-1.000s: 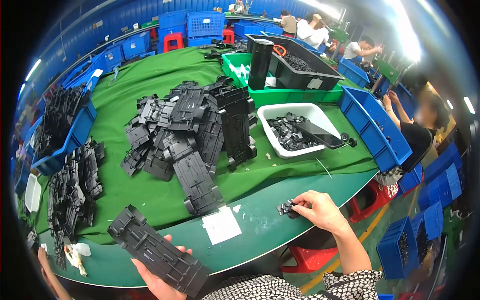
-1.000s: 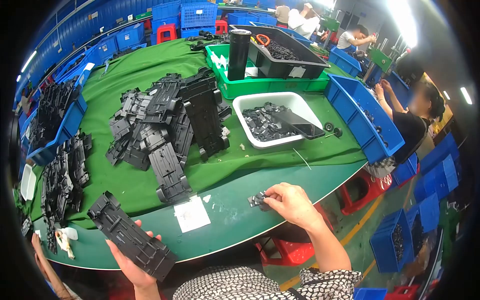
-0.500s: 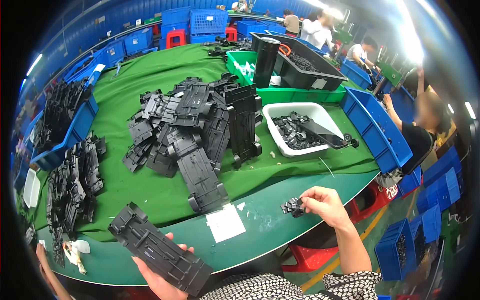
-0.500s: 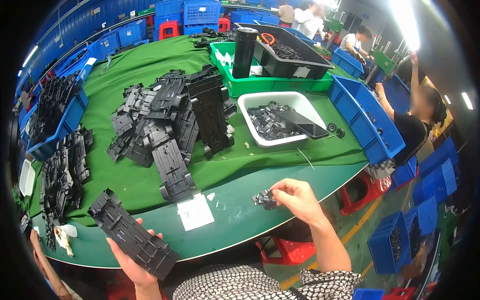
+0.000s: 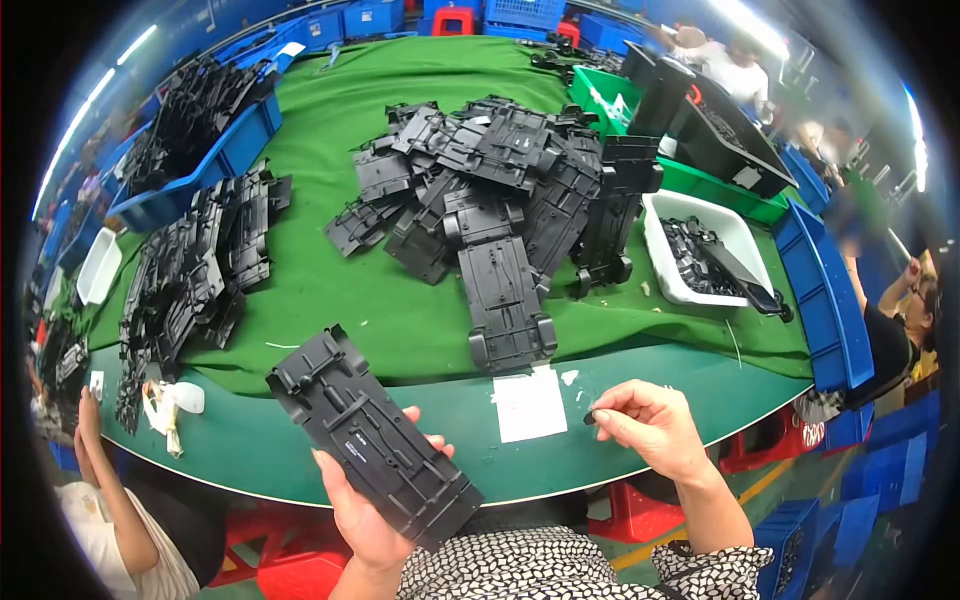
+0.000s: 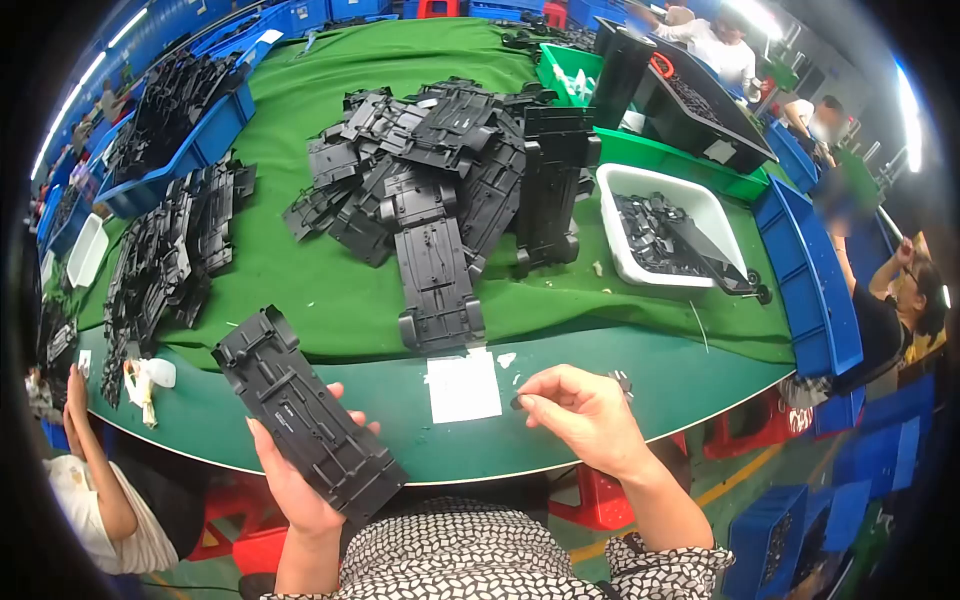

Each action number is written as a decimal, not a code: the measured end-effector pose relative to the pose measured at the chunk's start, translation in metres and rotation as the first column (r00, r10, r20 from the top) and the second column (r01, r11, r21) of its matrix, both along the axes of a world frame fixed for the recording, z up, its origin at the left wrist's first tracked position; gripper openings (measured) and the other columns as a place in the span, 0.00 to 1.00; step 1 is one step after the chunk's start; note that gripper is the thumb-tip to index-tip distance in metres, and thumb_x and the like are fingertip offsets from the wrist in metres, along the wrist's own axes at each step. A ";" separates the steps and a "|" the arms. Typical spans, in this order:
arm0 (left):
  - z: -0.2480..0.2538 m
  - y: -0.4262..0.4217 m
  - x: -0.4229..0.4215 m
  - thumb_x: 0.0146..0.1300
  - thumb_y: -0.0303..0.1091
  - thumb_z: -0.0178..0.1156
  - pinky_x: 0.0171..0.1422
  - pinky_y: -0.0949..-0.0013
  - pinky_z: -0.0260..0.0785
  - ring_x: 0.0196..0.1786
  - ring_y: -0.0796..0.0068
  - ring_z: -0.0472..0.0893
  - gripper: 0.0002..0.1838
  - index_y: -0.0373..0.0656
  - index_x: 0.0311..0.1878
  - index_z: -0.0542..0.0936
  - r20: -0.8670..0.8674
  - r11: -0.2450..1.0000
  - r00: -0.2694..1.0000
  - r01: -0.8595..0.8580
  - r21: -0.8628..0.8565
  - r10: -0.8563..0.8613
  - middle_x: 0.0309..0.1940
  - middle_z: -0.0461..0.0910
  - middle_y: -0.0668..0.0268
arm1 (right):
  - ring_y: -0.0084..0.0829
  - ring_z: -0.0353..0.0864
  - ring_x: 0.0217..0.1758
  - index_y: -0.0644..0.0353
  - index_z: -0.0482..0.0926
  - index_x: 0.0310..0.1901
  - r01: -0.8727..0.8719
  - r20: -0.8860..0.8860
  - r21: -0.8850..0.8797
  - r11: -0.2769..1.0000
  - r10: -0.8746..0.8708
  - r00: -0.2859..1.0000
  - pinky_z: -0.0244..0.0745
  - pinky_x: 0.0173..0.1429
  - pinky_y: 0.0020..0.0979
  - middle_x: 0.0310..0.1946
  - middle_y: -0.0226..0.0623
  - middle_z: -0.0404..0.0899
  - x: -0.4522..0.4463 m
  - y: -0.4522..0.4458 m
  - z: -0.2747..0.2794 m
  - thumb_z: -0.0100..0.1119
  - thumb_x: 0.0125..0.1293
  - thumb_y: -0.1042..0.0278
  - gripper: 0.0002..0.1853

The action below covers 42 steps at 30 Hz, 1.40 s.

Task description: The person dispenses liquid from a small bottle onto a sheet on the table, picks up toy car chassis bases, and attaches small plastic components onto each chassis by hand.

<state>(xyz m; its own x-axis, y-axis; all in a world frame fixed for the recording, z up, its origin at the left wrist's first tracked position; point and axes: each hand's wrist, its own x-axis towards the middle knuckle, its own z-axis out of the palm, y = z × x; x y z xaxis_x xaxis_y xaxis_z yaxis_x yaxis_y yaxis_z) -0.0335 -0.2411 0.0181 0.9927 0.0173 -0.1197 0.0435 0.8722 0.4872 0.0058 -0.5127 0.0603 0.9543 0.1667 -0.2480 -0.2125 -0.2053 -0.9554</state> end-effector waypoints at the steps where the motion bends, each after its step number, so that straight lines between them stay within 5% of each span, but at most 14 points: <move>1: 0.000 0.001 0.000 0.66 0.70 0.28 0.60 0.50 0.70 0.52 0.56 0.77 0.44 0.38 0.66 0.61 -0.002 1.000 1.000 0.000 -0.005 0.000 0.60 0.69 0.55 | 0.17 0.79 0.34 0.67 0.80 0.42 0.003 -0.005 -0.002 1.000 -0.003 1.000 0.73 0.38 0.18 0.33 0.30 0.81 0.000 0.001 0.002 0.60 0.65 0.73 0.07; 4: -0.002 0.002 0.000 0.66 0.70 0.28 0.60 0.51 0.70 0.52 0.56 0.77 0.44 0.38 0.66 0.61 -0.005 1.000 1.000 0.009 -0.021 -0.009 0.60 0.69 0.55 | 0.18 0.80 0.34 0.66 0.80 0.42 -0.036 0.034 -0.032 0.999 0.037 0.999 0.74 0.37 0.18 0.33 0.32 0.81 0.001 -0.001 -0.004 0.60 0.65 0.73 0.07; 10: 0.000 -0.001 0.002 0.69 0.67 0.28 0.57 0.48 0.74 0.49 0.57 0.80 0.40 0.39 0.65 0.64 -0.036 1.000 0.999 -0.030 0.005 0.030 0.59 0.71 0.53 | 0.22 0.82 0.34 0.66 0.79 0.43 -0.030 -0.080 0.225 0.974 0.049 0.996 0.77 0.35 0.21 0.34 0.37 0.81 0.001 -0.005 -0.008 0.59 0.65 0.76 0.07; 22: 0.000 0.001 0.001 0.68 0.68 0.29 0.57 0.51 0.74 0.48 0.59 0.80 0.43 0.34 0.64 0.64 -0.045 0.999 0.998 -0.033 0.038 0.035 0.55 0.73 0.54 | 0.25 0.83 0.35 0.69 0.78 0.43 -0.037 0.171 -0.348 0.937 0.102 0.980 0.79 0.39 0.24 0.35 0.39 0.82 0.010 0.011 -0.002 0.61 0.61 0.78 0.09; 28: -0.003 0.004 0.000 0.66 0.70 0.30 0.57 0.53 0.72 0.51 0.56 0.78 0.45 0.35 0.65 0.62 -0.014 0.998 1.000 -0.012 0.064 0.012 0.58 0.70 0.53 | 0.38 0.81 0.35 0.65 0.78 0.39 0.003 0.573 -0.628 0.779 0.459 0.680 0.78 0.38 0.31 0.33 0.41 0.78 0.019 0.024 -0.009 0.62 0.55 0.81 0.09; 42: -0.003 0.005 -0.001 0.69 0.67 0.29 0.59 0.49 0.72 0.51 0.57 0.78 0.40 0.39 0.66 0.62 0.002 0.999 0.999 -0.041 0.012 0.041 0.59 0.69 0.53 | 0.38 0.75 0.33 0.63 0.76 0.34 0.048 0.519 -0.783 0.620 0.608 0.601 0.74 0.36 0.35 0.29 0.38 0.71 0.030 0.041 -0.017 0.61 0.52 0.80 0.07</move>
<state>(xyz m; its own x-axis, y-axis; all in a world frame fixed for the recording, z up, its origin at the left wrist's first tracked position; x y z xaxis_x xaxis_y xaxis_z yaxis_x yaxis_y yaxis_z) -0.0343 -0.2358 0.0154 0.9913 0.0591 -0.1178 0.0074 0.8674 0.4976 0.0356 -0.4713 0.0434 0.7792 0.5611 0.2793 0.6249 -0.7297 -0.2776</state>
